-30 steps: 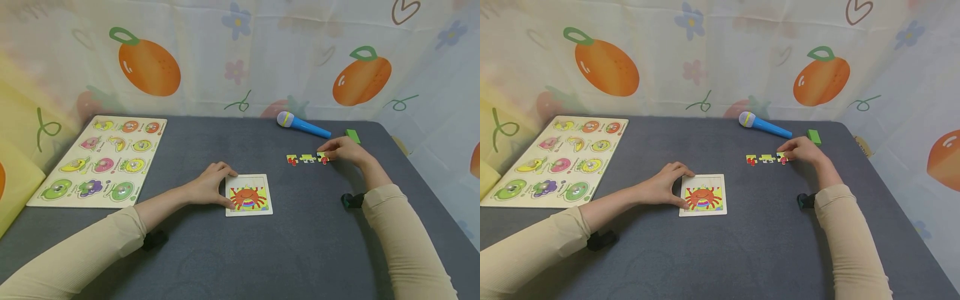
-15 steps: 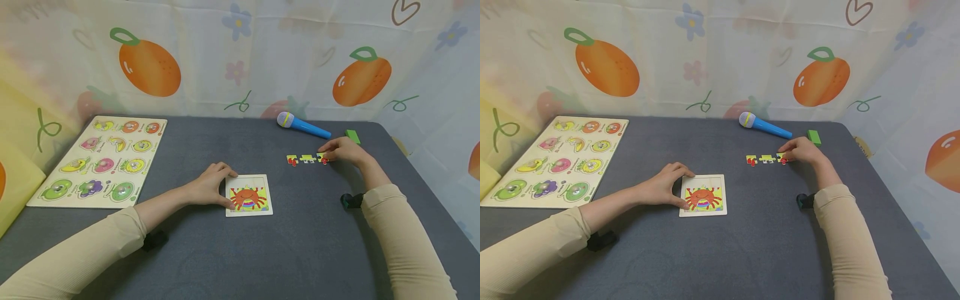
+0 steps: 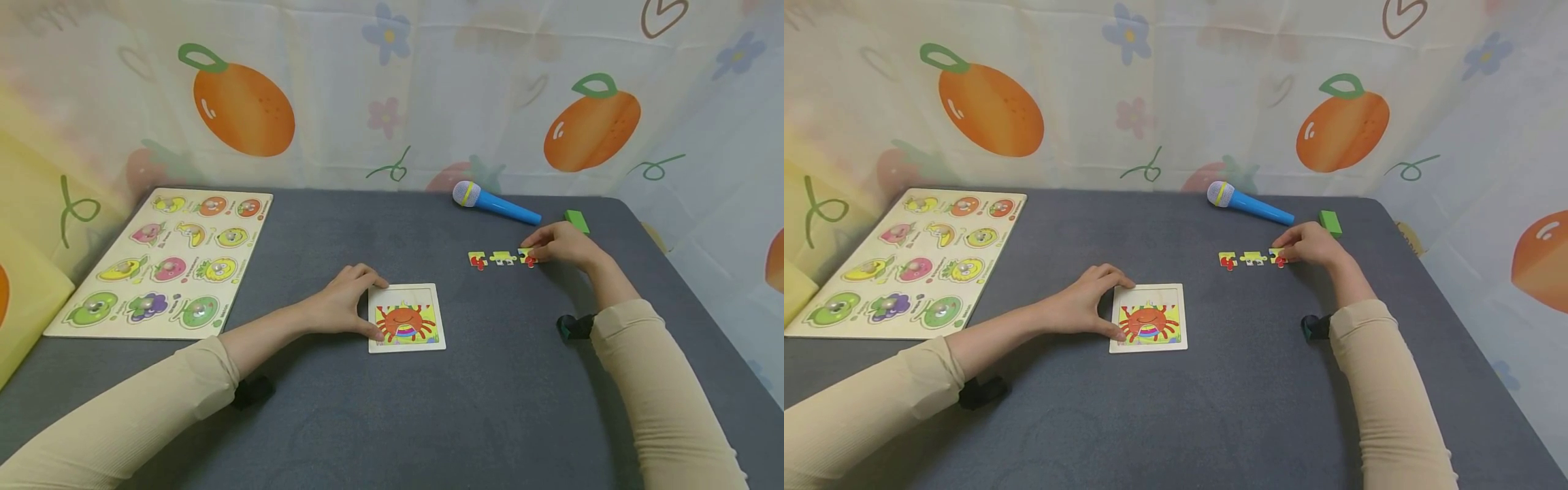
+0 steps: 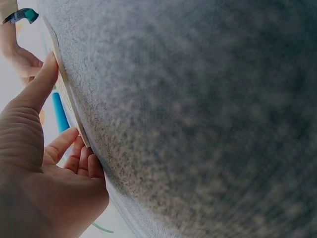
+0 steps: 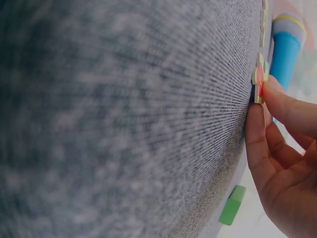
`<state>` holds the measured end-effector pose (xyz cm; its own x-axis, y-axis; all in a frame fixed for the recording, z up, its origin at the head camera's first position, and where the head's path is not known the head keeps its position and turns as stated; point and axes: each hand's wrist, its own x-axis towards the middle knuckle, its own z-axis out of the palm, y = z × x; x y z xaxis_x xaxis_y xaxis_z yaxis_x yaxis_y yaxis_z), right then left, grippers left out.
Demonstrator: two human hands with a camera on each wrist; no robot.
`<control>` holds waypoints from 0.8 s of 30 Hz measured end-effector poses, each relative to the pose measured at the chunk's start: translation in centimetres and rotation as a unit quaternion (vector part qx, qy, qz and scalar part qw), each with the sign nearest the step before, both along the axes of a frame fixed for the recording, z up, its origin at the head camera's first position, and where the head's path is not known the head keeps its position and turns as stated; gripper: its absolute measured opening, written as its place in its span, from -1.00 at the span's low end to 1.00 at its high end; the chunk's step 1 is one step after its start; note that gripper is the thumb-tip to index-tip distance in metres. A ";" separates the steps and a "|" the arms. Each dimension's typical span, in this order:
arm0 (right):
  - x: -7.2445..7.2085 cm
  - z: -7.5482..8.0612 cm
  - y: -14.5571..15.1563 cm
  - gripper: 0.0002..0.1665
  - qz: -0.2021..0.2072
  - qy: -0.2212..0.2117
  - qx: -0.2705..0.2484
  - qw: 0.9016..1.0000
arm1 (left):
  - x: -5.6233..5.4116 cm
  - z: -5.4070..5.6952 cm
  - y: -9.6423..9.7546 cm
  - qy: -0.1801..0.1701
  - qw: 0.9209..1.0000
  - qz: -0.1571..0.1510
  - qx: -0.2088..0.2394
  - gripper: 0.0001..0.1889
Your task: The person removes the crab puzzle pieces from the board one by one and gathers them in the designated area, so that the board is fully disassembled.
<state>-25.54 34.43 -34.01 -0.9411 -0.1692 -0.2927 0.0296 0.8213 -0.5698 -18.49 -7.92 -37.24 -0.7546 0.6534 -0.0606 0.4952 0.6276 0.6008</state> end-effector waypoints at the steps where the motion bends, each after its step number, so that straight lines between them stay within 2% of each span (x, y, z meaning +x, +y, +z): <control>1: 0.0 0.0 0.0 -0.62 -0.001 0.000 0.001 1.000 | 0.0 0.0 0.0 0.001 1.000 0.000 0.000 -0.13; 15: -0.2 -0.2 -0.1 -0.59 0.000 0.001 -0.010 1.000 | -0.1 -0.1 -0.1 0.007 1.000 -0.003 0.003 -0.14; 24: 0.1 0.2 -1.5 -0.61 -0.010 0.051 0.008 0.999 | -0.1 -0.3 -0.1 0.011 1.000 -0.003 0.006 -0.14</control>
